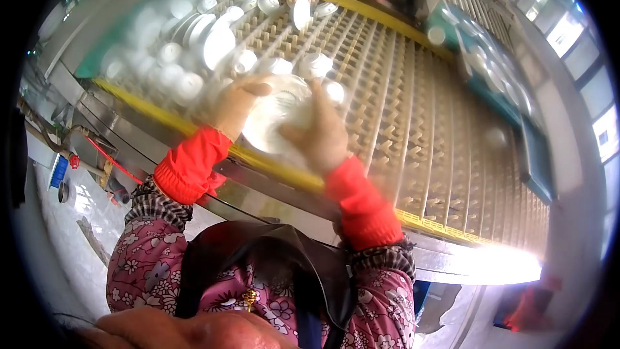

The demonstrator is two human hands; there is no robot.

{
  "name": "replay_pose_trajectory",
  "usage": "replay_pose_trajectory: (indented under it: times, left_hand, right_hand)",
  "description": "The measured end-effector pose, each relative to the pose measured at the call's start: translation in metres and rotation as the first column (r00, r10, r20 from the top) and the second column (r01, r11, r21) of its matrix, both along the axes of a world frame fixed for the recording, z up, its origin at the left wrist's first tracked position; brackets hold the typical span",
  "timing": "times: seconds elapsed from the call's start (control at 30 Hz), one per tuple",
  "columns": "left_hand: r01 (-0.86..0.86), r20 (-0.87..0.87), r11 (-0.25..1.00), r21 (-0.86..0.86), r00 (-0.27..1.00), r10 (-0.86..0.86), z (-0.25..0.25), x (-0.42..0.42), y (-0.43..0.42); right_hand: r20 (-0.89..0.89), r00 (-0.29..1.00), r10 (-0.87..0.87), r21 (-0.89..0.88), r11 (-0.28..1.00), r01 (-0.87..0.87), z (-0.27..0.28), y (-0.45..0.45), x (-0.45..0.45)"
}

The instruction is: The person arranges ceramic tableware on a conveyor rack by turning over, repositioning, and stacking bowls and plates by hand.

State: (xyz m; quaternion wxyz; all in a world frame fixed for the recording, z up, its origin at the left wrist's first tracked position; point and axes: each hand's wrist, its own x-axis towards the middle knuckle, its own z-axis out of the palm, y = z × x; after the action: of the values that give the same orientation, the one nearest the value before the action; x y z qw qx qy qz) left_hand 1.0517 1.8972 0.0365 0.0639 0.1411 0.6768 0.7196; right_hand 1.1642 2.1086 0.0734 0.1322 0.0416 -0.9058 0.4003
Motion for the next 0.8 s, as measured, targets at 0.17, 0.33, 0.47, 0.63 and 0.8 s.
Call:
replay_pose_trajectory:
  times: [0.17, 0.33, 0.47, 0.63, 0.8]
  left_hand:
    - [0.051, -0.071, 0.983, -0.178, 0.995, -0.065, 0.019, 0.023, 0.007]
    - [-0.042, -0.430, 0.983, -0.179, 0.902, -0.040, 0.035, 0.045, 0.023]
    - [-0.014, -0.584, 0.989, -0.150, 0.808, -0.077, 0.048, 0.067, 0.034]
    - [-0.008, -0.741, 0.983, -0.185, 0.658, -0.134, 0.072, 0.081, 0.032]
    - [-0.086, -0.813, 0.965, -0.249, 0.560, -0.160, 0.065, 0.080, 0.038]
  right_hand:
    - [-0.018, 1.000, -0.002, -0.263, 0.965, -0.002, -0.009, 0.008, -0.003]
    - [-0.098, 0.995, 0.004, -0.689, 0.721, -0.071, -0.008, -0.002, -0.012]
    - [0.118, 0.955, -0.271, -0.401, 0.867, 0.295, -0.009, 0.002, -0.010]
    - [0.206, 0.972, -0.117, -0.770, 0.594, 0.235, -0.090, 0.011, -0.036]
    - [-0.191, 0.982, -0.009, -0.066, 0.998, -0.004, -0.114, 0.036, -0.041]
